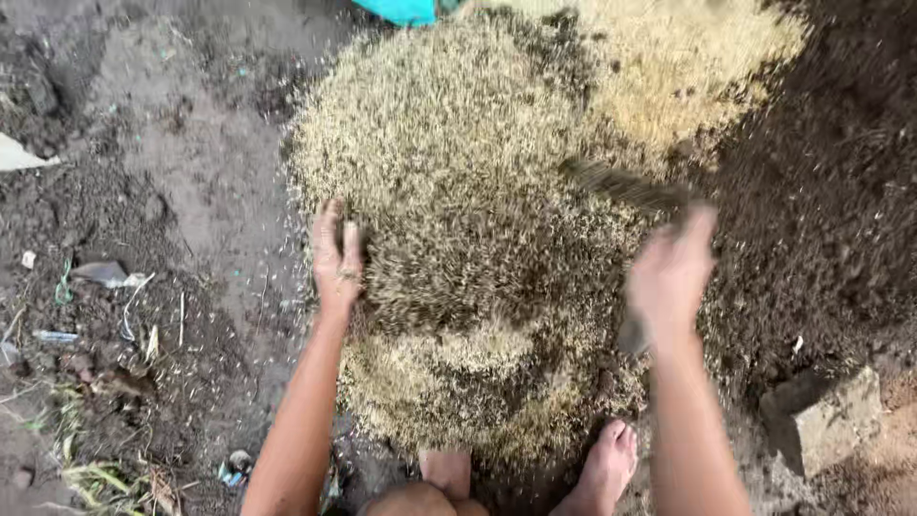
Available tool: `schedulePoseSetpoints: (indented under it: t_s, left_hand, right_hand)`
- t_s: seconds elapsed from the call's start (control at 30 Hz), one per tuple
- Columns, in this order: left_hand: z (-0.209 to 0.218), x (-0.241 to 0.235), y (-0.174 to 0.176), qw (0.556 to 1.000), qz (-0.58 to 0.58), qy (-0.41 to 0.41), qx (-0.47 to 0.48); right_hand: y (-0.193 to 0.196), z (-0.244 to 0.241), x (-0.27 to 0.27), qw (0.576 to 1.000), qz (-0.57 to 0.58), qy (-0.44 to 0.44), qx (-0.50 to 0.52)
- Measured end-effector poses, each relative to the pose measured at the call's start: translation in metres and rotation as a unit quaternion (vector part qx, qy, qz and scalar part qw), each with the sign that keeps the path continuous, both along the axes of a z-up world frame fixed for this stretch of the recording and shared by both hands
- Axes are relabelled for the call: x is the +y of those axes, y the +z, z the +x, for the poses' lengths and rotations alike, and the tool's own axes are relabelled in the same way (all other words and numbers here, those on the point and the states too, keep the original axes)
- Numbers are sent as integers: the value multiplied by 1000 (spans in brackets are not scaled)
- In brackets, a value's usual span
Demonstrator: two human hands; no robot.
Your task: The person mixes a pile of light-colored granular material with dark soil using both hands and a small hand hoe. The person repeatedly scoops, turns, and spreads the mixture on the ground.
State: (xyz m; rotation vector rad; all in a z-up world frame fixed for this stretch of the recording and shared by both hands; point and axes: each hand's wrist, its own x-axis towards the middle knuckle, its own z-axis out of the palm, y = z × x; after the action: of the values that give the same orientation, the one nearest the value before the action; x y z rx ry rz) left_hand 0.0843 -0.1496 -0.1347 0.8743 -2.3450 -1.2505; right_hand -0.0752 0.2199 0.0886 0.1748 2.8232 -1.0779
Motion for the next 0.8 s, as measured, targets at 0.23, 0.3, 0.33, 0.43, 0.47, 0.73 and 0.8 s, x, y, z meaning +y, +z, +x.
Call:
schedulePoseSetpoints:
  t_s: [0.23,0.3,0.33,0.43,0.47,0.73,0.8]
  left_hand:
    - [26,-11,-29,998,-2,-38,-55]
    - [17,-4,-31,998,12,-38,-50]
    - [12,0,-31,998,18,-39,-47]
    - [11,16,-23,995,42,-69,-55]
    - [11,22,-18,991,77,-80,-71]
    - [-22,50,11,943,317,-32,-92]
    - [-18,67,18,937,327,-38,-115]
  right_hand:
    - [-126,-97,91,953,-172,-249,-7]
    - [-183,-98,107,951,-174,-249,-57]
    - [-206,-96,113,952,-176,-237,-73]
    - [-247,-65,129,942,-175,-216,-186]
    - [-249,-51,131,932,-175,-226,-225]
    - [-224,-19,67,890,-167,-189,-381]
    - [-204,7,60,885,-167,-191,-390]
